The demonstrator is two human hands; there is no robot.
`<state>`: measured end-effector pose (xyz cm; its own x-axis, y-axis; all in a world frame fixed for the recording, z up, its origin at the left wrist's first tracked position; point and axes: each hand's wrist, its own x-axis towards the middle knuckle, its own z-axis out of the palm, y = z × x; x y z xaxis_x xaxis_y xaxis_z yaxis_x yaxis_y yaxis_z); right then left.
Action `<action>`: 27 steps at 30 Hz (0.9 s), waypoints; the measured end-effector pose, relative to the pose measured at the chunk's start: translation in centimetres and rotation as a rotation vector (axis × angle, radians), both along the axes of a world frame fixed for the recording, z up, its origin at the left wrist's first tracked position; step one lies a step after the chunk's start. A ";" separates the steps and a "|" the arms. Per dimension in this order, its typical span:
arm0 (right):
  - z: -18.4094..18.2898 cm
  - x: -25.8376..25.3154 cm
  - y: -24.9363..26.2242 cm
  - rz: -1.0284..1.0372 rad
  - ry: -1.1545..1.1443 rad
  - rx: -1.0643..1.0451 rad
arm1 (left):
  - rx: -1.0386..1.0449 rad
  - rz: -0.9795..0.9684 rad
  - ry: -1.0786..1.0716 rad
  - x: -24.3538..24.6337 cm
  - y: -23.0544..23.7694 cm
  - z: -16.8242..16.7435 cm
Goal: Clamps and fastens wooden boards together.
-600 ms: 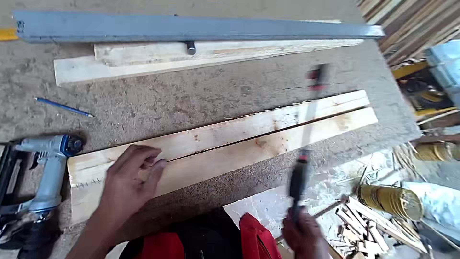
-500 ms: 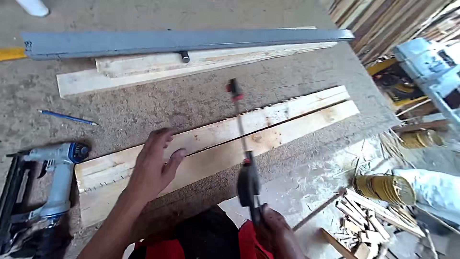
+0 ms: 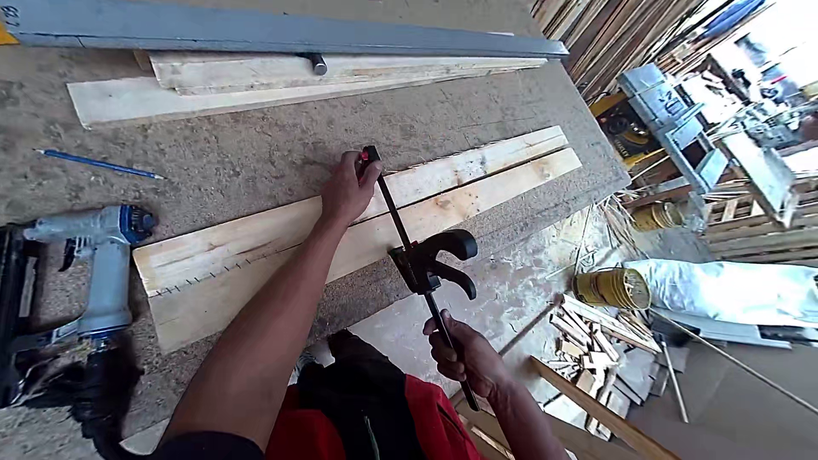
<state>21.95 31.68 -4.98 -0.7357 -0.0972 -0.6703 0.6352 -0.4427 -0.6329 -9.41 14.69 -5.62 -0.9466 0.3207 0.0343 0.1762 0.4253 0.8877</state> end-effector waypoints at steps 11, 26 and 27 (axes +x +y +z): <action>3.2 -8.4 -0.1 -0.104 0.779 0.532 | -0.310 0.086 0.135 -0.2 1.7 0.1; 2.5 -9.6 -0.8 -0.262 0.891 0.638 | -0.414 0.128 0.223 -0.5 2.1 -0.8; 2.5 -9.6 -0.6 -0.268 0.892 0.637 | -0.427 0.125 0.218 -0.6 2.2 -0.7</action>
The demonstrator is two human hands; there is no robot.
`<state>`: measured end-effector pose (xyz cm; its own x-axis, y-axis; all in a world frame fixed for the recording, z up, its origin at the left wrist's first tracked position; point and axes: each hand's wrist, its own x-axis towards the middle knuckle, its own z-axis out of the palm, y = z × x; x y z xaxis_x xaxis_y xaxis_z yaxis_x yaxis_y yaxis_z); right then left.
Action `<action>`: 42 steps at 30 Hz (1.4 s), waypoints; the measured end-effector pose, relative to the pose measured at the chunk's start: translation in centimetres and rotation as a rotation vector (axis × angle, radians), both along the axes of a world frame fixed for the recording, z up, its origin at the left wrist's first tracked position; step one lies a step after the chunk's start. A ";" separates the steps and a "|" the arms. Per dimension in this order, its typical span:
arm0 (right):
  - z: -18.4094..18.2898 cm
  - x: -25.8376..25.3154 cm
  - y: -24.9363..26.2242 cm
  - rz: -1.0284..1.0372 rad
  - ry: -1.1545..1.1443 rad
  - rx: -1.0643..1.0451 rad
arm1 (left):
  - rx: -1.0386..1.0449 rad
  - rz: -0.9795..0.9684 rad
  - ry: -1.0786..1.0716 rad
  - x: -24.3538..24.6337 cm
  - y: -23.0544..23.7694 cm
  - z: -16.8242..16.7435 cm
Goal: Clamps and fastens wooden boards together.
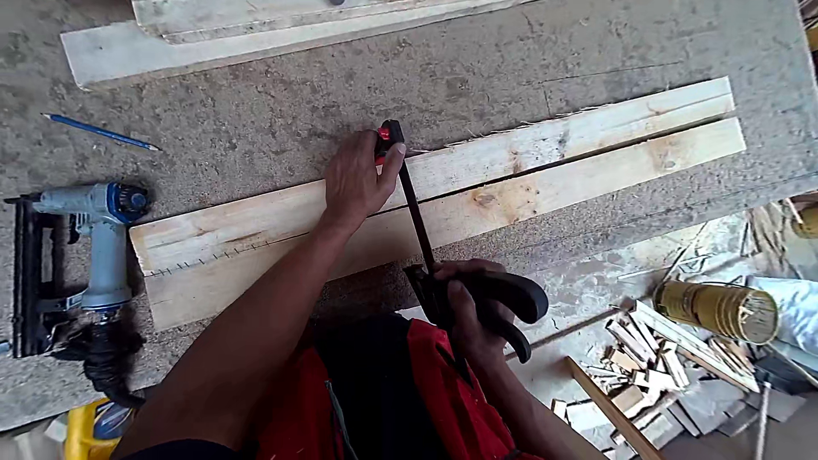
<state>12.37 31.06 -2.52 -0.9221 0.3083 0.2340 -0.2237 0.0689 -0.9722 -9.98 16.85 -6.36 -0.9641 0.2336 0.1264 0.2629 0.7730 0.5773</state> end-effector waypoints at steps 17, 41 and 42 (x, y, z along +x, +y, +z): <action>-0.7 -0.8 2.9 0.137 0.232 -0.018 | -0.110 -0.023 0.058 0.6 0.2 0.0; 0.6 -3.1 -0.8 -0.334 0.132 -0.091 | -0.268 -0.308 0.085 6.3 -12.1 -0.1; 0.4 -2.6 -0.6 -0.271 0.167 -0.094 | -0.282 -0.289 0.034 6.6 -11.4 -0.1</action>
<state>9.78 30.50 -2.08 -0.7546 0.5647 0.3343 -0.3667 0.0596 -0.9284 -3.34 5.45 -6.43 -0.8500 0.5244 0.0496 0.5080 0.7912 0.3405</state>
